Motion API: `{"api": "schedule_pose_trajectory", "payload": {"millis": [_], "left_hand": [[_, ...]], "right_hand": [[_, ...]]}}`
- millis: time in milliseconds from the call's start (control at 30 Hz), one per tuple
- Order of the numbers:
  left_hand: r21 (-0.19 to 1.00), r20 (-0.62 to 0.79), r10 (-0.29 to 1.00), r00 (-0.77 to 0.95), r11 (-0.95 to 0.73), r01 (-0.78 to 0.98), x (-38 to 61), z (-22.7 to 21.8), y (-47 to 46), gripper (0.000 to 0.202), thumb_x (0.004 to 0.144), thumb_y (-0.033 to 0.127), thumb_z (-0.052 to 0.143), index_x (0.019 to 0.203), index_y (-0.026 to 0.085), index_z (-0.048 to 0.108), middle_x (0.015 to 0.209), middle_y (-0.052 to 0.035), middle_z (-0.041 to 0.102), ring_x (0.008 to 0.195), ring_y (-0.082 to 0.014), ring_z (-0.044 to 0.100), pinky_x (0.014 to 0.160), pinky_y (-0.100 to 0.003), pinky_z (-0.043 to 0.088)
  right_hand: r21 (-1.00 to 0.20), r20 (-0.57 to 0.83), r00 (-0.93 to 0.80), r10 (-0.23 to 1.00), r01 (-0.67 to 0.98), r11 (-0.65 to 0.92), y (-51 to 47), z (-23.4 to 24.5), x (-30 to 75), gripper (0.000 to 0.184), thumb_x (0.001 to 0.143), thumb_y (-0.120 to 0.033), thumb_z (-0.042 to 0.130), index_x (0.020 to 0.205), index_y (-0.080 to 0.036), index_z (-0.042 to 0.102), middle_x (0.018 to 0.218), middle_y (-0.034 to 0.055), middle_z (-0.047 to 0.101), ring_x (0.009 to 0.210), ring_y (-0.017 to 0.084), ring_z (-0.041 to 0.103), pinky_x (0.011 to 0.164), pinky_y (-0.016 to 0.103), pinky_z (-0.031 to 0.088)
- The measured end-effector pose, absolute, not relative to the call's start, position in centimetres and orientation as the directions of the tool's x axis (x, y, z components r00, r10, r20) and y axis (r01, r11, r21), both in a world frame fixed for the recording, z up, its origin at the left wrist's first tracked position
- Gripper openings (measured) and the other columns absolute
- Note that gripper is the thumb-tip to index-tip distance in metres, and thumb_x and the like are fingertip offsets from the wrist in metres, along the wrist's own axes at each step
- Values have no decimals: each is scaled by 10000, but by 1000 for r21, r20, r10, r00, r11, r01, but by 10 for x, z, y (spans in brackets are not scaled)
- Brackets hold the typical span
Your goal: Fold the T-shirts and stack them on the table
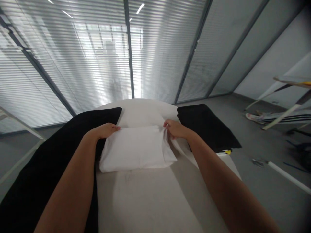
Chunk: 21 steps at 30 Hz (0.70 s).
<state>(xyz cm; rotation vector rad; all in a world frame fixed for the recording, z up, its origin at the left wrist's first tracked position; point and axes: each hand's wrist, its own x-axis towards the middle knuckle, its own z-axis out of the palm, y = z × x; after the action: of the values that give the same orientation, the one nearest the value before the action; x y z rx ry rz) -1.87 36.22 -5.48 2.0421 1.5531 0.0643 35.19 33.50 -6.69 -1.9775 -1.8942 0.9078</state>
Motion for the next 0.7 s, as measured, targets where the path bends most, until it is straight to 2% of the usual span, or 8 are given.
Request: {"api": "schedule_pose_trajectory", "payload": {"millis": [100, 167, 267, 333, 433, 567, 700], "left_hand": [[397, -291, 920, 263, -133, 908, -16, -52, 361, 458, 819, 567, 460, 748, 167, 672, 882, -93, 726, 828, -239, 659, 768, -306, 477], [365, -316, 933, 173, -49, 930, -15, -49, 359, 460, 814, 575, 482, 756, 155, 661, 828, -104, 716, 741, -238, 660, 668, -310, 487], [324, -372, 928, -22, 152, 934, -11, -42, 356, 497, 814, 580, 492, 811, 117, 671, 723, -134, 692, 603, -251, 648, 545, -330, 479], [293, -383, 916, -117, 240, 926, -6, -37, 352, 529, 818, 587, 482, 837, 101, 691, 683, -145, 684, 568, -267, 649, 536, -354, 485], [192, -360, 916, -178, 259, 947, 5, -31, 339, 565, 821, 596, 462, 913, 104, 723, 787, -179, 712, 679, -318, 685, 628, -411, 510], [53, -186, 960, -209, 223, 973, 16, -32, 305, 584, 850, 577, 401, 1081, 142, 716, 1129, -223, 677, 1043, -398, 633, 822, -491, 480], [75, -122, 955, -271, 281, 957, 22, -45, 268, 641, 910, 551, 258, 1121, 114, 676, 1124, -246, 665, 1045, -384, 634, 829, -484, 469]], "right_hand": [[-506, -201, 67, 977, 847, -162, 323, -74, 351, 273, 899, -221, 458, 1136, -127, 556, 737, 67, 643, 490, 137, 547, 486, 246, 402], [-466, -199, 93, 976, 867, -177, 310, -74, 348, 320, 934, -332, 423, 1098, -114, 587, 738, 93, 663, 511, 158, 575, 512, 264, 399], [-402, -169, 24, 985, 911, -91, 285, -71, 339, 413, 934, -488, 411, 929, -152, 651, 795, 121, 695, 675, 204, 639, 593, 278, 394], [-349, -119, -10, 993, 936, -33, 272, -70, 332, 431, 936, -510, 403, 831, -178, 656, 864, 121, 708, 791, 221, 647, 633, 280, 378], [-337, -91, -26, 996, 942, -6, 261, -73, 327, 409, 951, -481, 394, 823, -186, 647, 896, 102, 711, 828, 207, 639, 652, 275, 360], [-332, -64, -32, 997, 943, 9, 258, -80, 328, 353, 981, -379, 369, 894, -170, 640, 941, 116, 705, 877, 208, 640, 697, 277, 373], [-300, -26, -20, 999, 954, 12, 252, -82, 331, 362, 998, -262, 300, 973, -116, 631, 1014, 185, 684, 959, 229, 639, 788, 297, 400]]}}
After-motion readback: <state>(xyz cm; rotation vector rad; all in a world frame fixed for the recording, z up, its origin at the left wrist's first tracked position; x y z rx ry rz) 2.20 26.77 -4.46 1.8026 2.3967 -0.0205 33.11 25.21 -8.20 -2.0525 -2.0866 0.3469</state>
